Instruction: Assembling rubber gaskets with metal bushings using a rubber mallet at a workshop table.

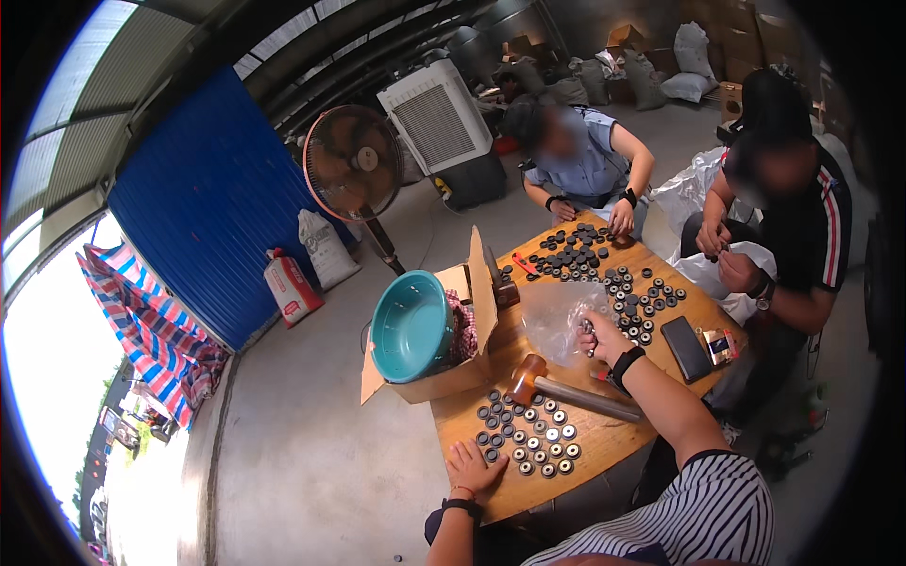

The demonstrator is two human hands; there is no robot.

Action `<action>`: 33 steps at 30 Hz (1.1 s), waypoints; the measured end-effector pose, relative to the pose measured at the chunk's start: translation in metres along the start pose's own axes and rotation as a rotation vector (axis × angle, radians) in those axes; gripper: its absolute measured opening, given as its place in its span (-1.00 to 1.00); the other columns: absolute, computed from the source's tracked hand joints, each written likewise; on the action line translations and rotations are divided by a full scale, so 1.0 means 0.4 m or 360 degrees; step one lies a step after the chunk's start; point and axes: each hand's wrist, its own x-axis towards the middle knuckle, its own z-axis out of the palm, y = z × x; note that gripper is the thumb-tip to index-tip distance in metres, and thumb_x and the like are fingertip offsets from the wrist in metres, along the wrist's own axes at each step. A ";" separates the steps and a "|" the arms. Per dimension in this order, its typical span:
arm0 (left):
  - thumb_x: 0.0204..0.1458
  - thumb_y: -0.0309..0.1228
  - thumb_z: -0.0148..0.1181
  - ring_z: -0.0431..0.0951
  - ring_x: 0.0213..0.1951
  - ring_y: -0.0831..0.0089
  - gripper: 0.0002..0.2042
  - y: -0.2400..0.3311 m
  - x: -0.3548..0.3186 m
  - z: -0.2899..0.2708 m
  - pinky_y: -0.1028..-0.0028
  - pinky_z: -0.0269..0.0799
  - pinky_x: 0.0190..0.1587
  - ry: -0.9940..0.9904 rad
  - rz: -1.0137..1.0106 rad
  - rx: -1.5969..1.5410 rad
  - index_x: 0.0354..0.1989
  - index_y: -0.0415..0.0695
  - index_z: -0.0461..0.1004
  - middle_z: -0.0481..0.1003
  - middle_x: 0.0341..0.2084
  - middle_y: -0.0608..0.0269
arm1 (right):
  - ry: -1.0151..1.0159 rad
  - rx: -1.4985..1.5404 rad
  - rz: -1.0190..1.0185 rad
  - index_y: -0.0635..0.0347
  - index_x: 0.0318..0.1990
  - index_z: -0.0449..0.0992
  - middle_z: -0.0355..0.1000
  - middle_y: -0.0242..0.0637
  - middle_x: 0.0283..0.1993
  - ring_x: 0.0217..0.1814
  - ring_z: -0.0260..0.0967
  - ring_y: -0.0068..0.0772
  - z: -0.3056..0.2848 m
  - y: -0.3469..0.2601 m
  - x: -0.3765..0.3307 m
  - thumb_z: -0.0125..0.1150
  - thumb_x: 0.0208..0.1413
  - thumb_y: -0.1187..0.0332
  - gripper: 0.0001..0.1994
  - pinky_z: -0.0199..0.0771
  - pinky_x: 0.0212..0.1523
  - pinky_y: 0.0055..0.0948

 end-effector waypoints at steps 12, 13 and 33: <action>0.24 0.07 -0.21 0.26 0.21 0.00 -0.36 0.204 -0.312 -0.040 0.07 0.08 0.32 -0.1217 -0.0326 -0.3793 0.12 -0.38 0.25 0.33 0.10 -0.18 | -0.0568 -0.0550 0.0286 0.19 -0.34 0.39 0.27 -0.48 -0.58 -0.72 0.11 -0.70 0.108 0.339 -0.537 0.04 0.22 0.26 -0.80 0.04 -0.73 -0.66; 0.24 0.09 -0.23 0.27 0.21 0.01 -0.34 0.216 -0.330 -0.011 0.06 0.05 0.33 -0.1668 -0.0094 -0.3952 0.12 -0.39 0.24 0.34 0.08 -0.16 | -0.0617 -0.0866 0.0091 0.20 -0.33 0.41 0.31 -0.43 -0.54 -0.67 0.19 -0.62 0.114 0.390 -0.549 0.06 0.20 0.27 -0.81 0.12 -0.69 -0.63; 0.29 -0.24 -0.13 0.50 -0.03 0.27 -0.69 0.287 -0.425 0.104 0.28 0.42 0.10 -0.1016 -0.0572 -0.4371 -0.04 -0.22 0.41 0.49 -0.14 0.15 | -0.0735 -0.1882 -0.1253 0.31 -0.15 0.48 0.44 -0.12 -0.04 0.07 0.38 -0.14 0.034 0.424 -0.611 0.13 0.09 0.41 -0.79 0.35 0.06 -0.28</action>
